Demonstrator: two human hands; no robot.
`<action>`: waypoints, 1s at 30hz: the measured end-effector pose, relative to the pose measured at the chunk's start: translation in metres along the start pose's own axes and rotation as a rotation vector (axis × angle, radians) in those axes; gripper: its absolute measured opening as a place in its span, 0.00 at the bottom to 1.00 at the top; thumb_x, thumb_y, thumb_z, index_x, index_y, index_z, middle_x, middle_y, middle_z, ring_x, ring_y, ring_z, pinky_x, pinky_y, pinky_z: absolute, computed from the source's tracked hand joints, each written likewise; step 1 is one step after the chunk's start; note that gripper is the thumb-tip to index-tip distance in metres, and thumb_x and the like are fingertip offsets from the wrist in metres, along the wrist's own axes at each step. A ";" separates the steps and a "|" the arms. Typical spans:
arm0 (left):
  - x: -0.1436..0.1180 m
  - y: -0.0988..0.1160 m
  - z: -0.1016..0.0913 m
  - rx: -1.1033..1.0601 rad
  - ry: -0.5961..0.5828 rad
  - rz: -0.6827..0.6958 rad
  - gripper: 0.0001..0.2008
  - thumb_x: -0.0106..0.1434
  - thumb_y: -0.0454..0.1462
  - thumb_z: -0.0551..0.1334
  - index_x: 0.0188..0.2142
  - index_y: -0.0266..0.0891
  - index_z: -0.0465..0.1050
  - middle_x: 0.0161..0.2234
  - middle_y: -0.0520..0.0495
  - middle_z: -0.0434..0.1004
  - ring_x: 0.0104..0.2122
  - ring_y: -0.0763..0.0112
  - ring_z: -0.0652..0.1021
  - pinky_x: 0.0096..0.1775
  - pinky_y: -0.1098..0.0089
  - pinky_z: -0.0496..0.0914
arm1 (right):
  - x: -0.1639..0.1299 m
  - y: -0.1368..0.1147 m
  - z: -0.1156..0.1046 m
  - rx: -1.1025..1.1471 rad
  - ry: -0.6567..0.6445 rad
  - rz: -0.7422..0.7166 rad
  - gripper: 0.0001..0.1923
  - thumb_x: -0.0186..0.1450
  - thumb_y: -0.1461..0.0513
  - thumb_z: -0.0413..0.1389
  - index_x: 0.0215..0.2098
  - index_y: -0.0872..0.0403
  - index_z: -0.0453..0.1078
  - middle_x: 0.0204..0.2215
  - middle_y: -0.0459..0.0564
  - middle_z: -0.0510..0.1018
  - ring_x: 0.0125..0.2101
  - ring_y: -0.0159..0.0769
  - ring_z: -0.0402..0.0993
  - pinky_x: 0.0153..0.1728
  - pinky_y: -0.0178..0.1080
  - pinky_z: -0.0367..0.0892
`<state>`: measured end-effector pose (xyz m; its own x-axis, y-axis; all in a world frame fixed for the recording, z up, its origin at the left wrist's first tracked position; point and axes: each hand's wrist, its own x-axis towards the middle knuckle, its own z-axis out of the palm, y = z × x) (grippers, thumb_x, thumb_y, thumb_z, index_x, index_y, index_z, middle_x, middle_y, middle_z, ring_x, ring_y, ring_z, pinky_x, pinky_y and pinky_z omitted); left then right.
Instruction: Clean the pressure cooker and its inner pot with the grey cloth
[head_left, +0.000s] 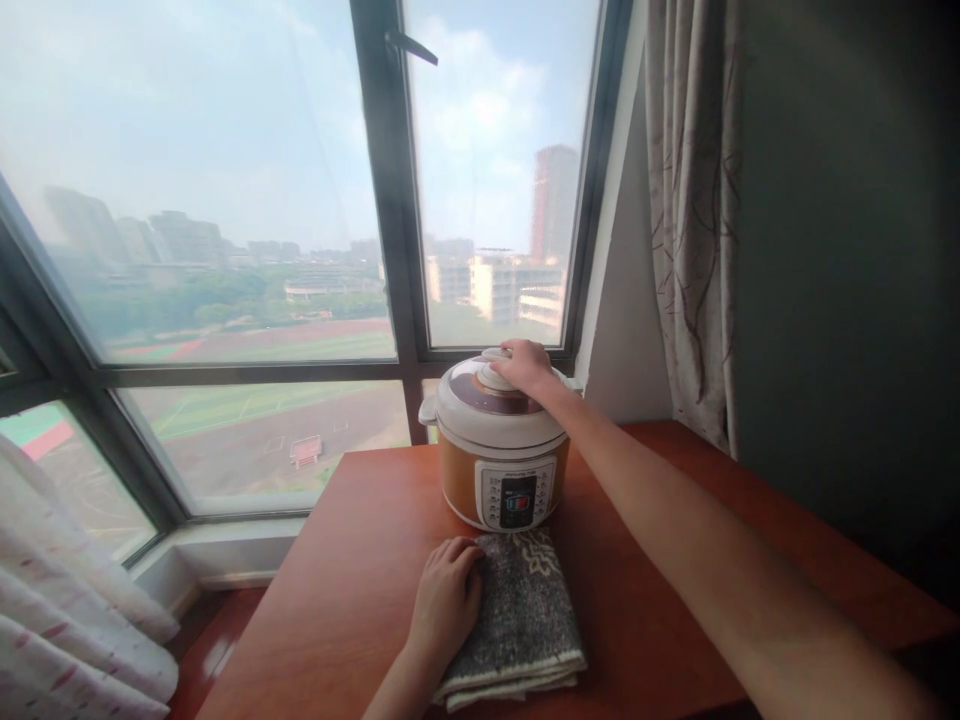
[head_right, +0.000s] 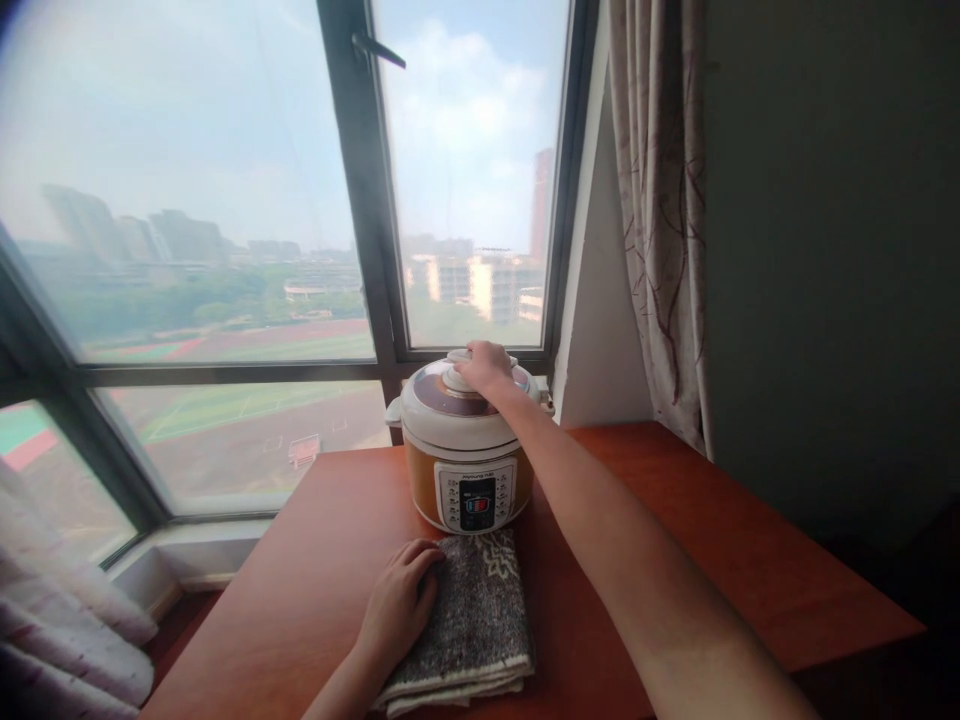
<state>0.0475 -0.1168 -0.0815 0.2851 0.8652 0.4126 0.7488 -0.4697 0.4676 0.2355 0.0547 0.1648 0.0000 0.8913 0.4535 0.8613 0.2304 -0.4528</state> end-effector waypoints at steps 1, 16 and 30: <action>0.000 0.000 0.000 0.000 0.002 -0.001 0.14 0.61 0.28 0.54 0.41 0.41 0.76 0.44 0.42 0.78 0.46 0.58 0.78 0.50 0.58 0.72 | 0.000 -0.001 0.001 -0.002 0.000 0.000 0.25 0.60 0.51 0.63 0.53 0.51 0.75 0.51 0.53 0.80 0.52 0.49 0.74 0.52 0.44 0.67; 0.005 -0.010 0.003 -0.005 -0.031 0.025 0.14 0.64 0.32 0.52 0.43 0.41 0.76 0.46 0.42 0.78 0.47 0.57 0.79 0.50 0.55 0.73 | 0.001 -0.007 0.012 0.007 0.063 0.023 0.21 0.59 0.55 0.64 0.50 0.51 0.77 0.49 0.54 0.81 0.52 0.46 0.74 0.51 0.39 0.66; 0.003 0.000 -0.002 -0.013 -0.047 0.000 0.14 0.63 0.30 0.52 0.42 0.40 0.75 0.45 0.41 0.78 0.46 0.56 0.78 0.50 0.55 0.72 | 0.004 0.007 0.013 0.066 0.024 0.028 0.25 0.58 0.55 0.64 0.54 0.52 0.75 0.51 0.53 0.80 0.52 0.44 0.75 0.51 0.38 0.66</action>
<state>0.0473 -0.1140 -0.0792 0.3133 0.8724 0.3752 0.7412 -0.4716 0.4777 0.2350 0.0647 0.1539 0.0362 0.8884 0.4577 0.8254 0.2316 -0.5148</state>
